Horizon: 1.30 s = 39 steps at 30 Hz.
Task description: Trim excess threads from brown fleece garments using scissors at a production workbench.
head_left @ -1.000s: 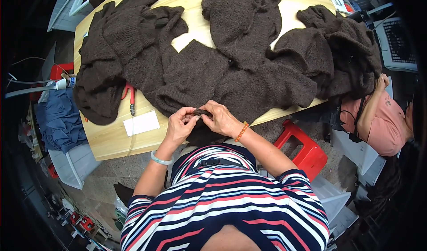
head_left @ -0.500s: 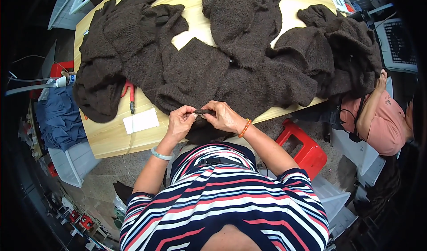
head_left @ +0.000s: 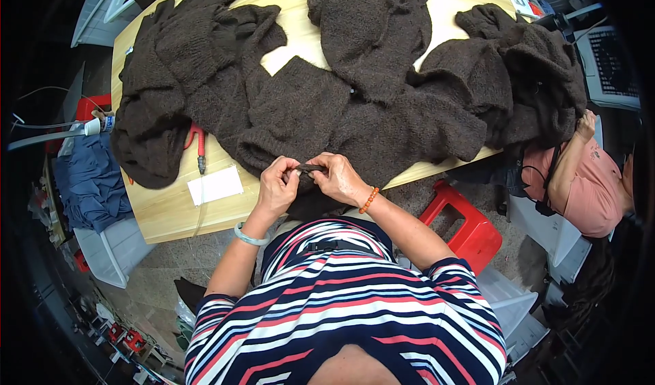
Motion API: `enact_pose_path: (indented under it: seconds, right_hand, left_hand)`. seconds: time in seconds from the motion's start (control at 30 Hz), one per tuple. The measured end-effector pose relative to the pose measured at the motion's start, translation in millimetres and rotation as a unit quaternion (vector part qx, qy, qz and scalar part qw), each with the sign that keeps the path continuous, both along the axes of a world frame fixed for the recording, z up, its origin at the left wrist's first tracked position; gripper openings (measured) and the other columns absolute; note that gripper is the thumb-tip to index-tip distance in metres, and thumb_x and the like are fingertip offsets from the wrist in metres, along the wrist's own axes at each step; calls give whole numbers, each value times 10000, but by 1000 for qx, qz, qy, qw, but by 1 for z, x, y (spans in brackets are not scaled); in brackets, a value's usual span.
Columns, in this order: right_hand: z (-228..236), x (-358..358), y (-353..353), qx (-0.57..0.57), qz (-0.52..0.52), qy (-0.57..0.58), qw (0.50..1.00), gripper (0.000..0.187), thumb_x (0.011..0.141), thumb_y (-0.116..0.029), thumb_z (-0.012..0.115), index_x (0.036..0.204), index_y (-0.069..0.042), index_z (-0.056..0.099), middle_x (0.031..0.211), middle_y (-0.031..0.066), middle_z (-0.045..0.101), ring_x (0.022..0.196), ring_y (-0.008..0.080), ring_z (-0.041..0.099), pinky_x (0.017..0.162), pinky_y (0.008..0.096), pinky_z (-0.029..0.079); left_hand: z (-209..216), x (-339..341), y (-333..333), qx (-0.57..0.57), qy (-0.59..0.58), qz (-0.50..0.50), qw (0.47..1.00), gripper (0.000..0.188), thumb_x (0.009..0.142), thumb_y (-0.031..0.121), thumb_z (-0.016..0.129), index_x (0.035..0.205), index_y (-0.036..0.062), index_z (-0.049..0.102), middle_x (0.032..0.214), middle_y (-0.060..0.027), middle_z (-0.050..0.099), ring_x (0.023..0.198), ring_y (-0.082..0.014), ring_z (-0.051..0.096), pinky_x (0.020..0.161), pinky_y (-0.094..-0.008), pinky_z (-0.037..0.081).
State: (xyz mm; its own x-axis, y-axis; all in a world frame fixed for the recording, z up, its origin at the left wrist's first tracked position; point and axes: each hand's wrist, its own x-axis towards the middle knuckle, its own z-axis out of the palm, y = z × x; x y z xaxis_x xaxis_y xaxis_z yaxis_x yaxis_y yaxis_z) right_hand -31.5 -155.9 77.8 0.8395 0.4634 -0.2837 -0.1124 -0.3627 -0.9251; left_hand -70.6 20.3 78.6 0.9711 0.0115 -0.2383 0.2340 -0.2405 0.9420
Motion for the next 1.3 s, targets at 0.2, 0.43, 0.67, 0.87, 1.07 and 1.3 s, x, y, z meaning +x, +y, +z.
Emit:
enact_pose_path:
  seconds: [0.2,0.43,0.67,0.87,1.07,1.3]
  right_hand:
    - [-6,-2,0,2,-25,-26,999,204,768,12,577,937,54,683,885,215,643,835,353,653,757,381,520]
    - [-2,9,-5,10,51,-91,994,214,742,46,562,920,57,682,867,205,635,839,365,645,766,394,521]
    - [1,23,-10,35,122,-72,989,225,743,35,582,944,73,677,889,210,648,849,366,650,773,384,522]
    - [10,28,-10,37,134,36,990,231,807,-103,648,933,90,670,858,253,666,804,321,682,741,367,525]
    - [1,18,2,28,40,39,998,263,820,-154,656,909,92,671,747,194,676,677,217,666,645,341,513]
    - [-6,12,2,112,-25,103,988,261,793,-145,661,918,84,676,676,101,648,654,88,592,600,281,492]
  left_hand:
    - [6,-1,-8,110,-95,-12,989,89,817,-69,594,893,-22,601,767,-72,566,570,-97,501,535,-242,416]
    - [-3,-3,7,18,26,-38,999,80,877,-38,573,930,-8,625,811,36,572,691,-13,486,594,-170,399]
    - [-10,6,17,-54,98,-60,992,93,888,-27,571,960,-3,624,837,41,581,736,-7,497,646,-154,406]
    - [-11,8,22,-23,91,-68,993,89,879,-19,599,961,-2,629,848,37,599,737,-9,519,656,-163,439]
    - [-1,2,8,14,45,45,998,98,834,0,685,910,1,623,827,9,607,686,-22,526,615,-175,446]
    - [13,-19,-16,52,-35,111,992,113,825,-46,684,928,-16,648,818,13,581,674,-25,524,609,-171,445]
